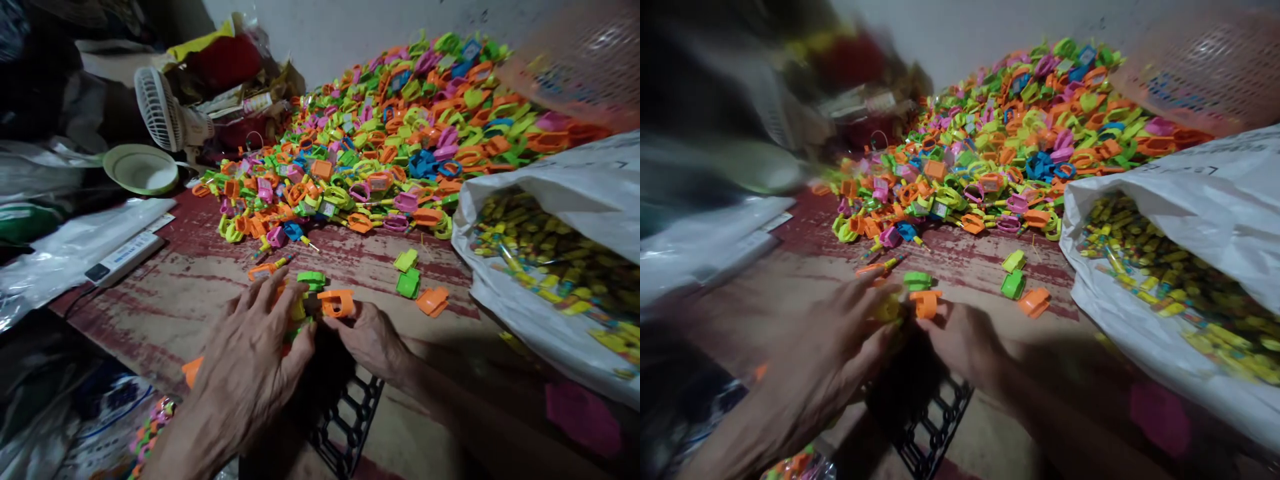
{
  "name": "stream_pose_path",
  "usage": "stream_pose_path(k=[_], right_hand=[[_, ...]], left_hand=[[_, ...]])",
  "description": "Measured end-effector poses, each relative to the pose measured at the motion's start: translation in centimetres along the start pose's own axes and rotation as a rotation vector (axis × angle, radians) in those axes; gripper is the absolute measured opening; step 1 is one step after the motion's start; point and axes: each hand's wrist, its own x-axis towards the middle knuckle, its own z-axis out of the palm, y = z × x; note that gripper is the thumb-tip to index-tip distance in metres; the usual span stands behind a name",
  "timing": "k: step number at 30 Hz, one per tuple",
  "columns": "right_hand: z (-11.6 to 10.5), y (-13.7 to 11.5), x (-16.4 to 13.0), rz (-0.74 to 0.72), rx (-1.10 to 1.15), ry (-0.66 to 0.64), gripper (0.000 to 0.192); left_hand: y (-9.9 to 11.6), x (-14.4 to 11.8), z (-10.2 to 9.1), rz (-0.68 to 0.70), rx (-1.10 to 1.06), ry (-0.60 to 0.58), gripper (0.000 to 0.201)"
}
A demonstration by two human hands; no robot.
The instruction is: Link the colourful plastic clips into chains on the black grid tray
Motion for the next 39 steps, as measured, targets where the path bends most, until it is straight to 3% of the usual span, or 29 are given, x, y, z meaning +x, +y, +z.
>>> stream_pose_path(k=[8, 13, 17, 23, 27, 30, 33, 36, 39], right_hand=[[-0.5, -0.8, -0.2, -0.412, 0.0, -0.028, 0.028], [0.0, -0.6, -0.1, -0.48, -0.033, -0.077, 0.026], [0.8, 0.0, -0.2, -0.438, -0.142, 0.019, 0.028], [1.3, -0.5, -0.7, -0.471, -0.151, 0.054, 0.037], [-0.4, -0.4, -0.6, -0.455, -0.142, -0.074, 0.038], [-3.0, -0.6, 1.9, -0.457, -0.21, -0.083, 0.036], [-4.9, -1.8, 7.1, -0.31, -0.552, 0.136, 0.032], [-4.9, -3.2, 12.6, -0.138, -0.841, 0.178, 0.029], [-4.1, -3.6, 15.9, -0.017, -0.939, 0.145, 0.03]], left_hand=[[0.2, -0.1, -0.2, 0.021, 0.004, 0.01, 0.052], [0.5, 0.4, -0.4, 0.015, -0.01, 0.004, 0.064], [1.0, 0.7, -0.5, -0.044, -0.017, -0.085, 0.05], [1.0, 0.8, -0.5, -0.034, -0.023, -0.079, 0.045], [-0.1, 0.7, 0.7, -0.022, -0.016, -0.039, 0.046], [-0.7, 0.6, 1.3, 0.025, -0.019, 0.018, 0.052], [-0.5, 0.8, 1.2, 0.033, -0.029, 0.047, 0.054], [0.1, 1.4, 1.2, 0.027, -0.018, 0.085, 0.062], [0.9, 2.2, 2.1, 0.028, -0.029, 0.101, 0.069]])
